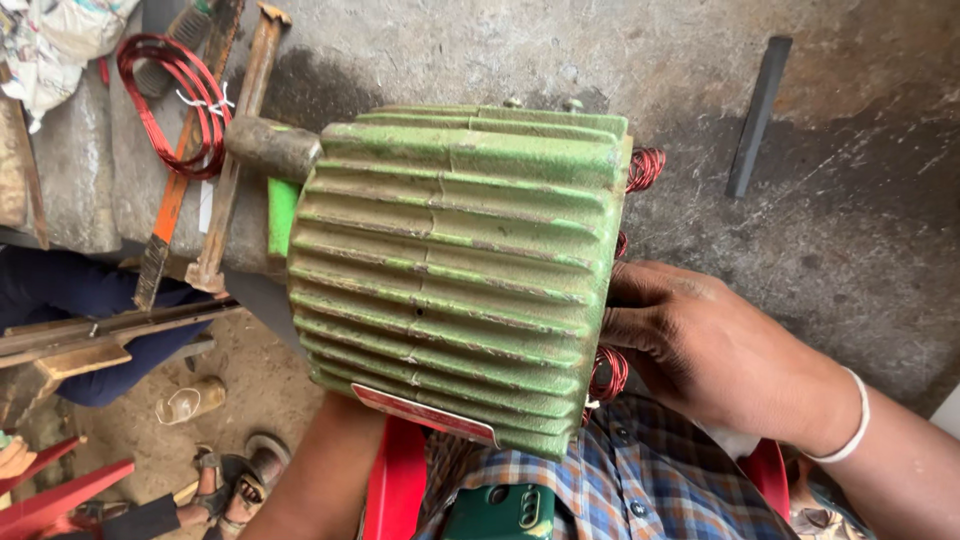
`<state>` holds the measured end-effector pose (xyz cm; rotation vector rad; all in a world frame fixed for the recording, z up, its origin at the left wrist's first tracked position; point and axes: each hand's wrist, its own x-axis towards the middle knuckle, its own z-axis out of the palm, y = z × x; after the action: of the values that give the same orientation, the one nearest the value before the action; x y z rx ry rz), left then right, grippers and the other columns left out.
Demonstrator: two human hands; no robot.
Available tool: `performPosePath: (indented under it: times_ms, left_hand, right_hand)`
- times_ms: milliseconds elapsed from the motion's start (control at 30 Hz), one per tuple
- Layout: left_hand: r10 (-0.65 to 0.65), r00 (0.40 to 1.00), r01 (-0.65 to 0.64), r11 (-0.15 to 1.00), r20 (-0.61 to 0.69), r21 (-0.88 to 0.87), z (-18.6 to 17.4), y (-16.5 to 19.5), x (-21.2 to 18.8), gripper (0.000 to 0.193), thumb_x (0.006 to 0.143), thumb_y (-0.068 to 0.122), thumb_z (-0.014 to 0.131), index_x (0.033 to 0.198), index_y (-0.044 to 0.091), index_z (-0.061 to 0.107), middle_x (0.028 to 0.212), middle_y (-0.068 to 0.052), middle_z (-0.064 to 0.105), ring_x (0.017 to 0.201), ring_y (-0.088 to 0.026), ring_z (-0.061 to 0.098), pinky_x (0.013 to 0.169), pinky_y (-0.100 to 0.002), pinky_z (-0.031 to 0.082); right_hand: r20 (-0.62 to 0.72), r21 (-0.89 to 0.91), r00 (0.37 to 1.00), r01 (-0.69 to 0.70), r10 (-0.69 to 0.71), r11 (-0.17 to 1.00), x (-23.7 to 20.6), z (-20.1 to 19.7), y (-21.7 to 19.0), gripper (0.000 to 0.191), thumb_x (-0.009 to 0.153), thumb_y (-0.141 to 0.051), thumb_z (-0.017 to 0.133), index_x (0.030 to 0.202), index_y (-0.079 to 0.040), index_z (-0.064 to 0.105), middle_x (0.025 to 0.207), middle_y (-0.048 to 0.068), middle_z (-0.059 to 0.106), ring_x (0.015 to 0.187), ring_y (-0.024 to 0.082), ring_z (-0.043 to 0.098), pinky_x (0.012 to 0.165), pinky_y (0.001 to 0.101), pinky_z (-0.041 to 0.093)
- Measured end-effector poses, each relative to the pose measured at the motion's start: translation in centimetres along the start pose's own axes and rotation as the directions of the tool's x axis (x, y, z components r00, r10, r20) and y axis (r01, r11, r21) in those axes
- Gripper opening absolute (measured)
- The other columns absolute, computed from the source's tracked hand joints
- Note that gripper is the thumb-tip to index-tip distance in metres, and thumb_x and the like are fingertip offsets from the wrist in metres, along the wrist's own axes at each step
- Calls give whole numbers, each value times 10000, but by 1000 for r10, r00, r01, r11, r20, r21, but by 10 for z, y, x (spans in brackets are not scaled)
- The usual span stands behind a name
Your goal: The person inserts small white paper pieces into the stator slots of a green electric motor, then uses a rubber mallet to tap the windings into place. They cut additional paper with scissors and continue inserting and tapping. Later, they use a hacksaw and hammer to adjust the motor housing. The work is performed on a cluttered workbench with tools and wire visible.
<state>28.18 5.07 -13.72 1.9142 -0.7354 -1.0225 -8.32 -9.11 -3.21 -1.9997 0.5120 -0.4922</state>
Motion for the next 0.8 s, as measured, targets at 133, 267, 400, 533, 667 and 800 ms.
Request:
performPosePath:
  times_ms: [133,267,400,533,667,800]
  left_hand:
    - [-19,1000,19,1000,18,16,17,-5,-2,424,988,156,630,1375,-5,567,1299,-125,660,1142,-217,669,959,-377,572]
    - [38,999,-36,994,14,-102,0,15,15,443,992,155,623,1399,-8,560,1319,-128,657,1160,-217,664,973,-378,570]
    - [60,979,4,951,196,-310,-30,51,31,463,996,155,617,1423,-11,552,1338,-130,654,1178,-217,659,987,-379,567]
    - [179,814,103,892,553,-440,-41,88,47,482,1000,154,611,1448,-14,544,1357,-133,651,1196,-217,654,1001,-379,564]
    - [185,676,228,868,714,-441,-32,112,58,456,996,145,617,1411,-40,581,1318,-155,683,1141,-237,681,965,-400,578]
    - [85,816,149,924,572,-351,-8,126,43,434,934,63,594,1363,-6,599,1254,-134,709,1077,-234,711,906,-422,599]
  right_hand:
    - [31,58,999,-6,4,998,5,0,-2,592,700,-78,804,1289,-89,740,1386,145,660,1195,362,644,973,411,534]
    - [-66,-68,997,31,-36,997,8,-17,-14,640,640,-39,764,1275,-40,687,1388,200,614,1099,320,665,901,394,556]
    - [-159,109,970,-169,185,980,4,-19,-20,484,740,-13,796,1203,-31,656,1124,113,681,925,205,733,770,327,610]
    - [-193,182,966,-135,170,974,-3,-6,-7,325,776,29,804,1069,-54,690,960,60,757,867,164,715,715,310,617]
    - [-257,469,925,-135,281,873,-3,12,-3,340,858,57,750,1148,2,581,1020,97,676,935,109,645,832,309,597]
    - [-413,385,862,-128,294,914,10,36,-20,405,842,82,749,1201,9,575,1079,111,691,1017,105,615,898,316,556]
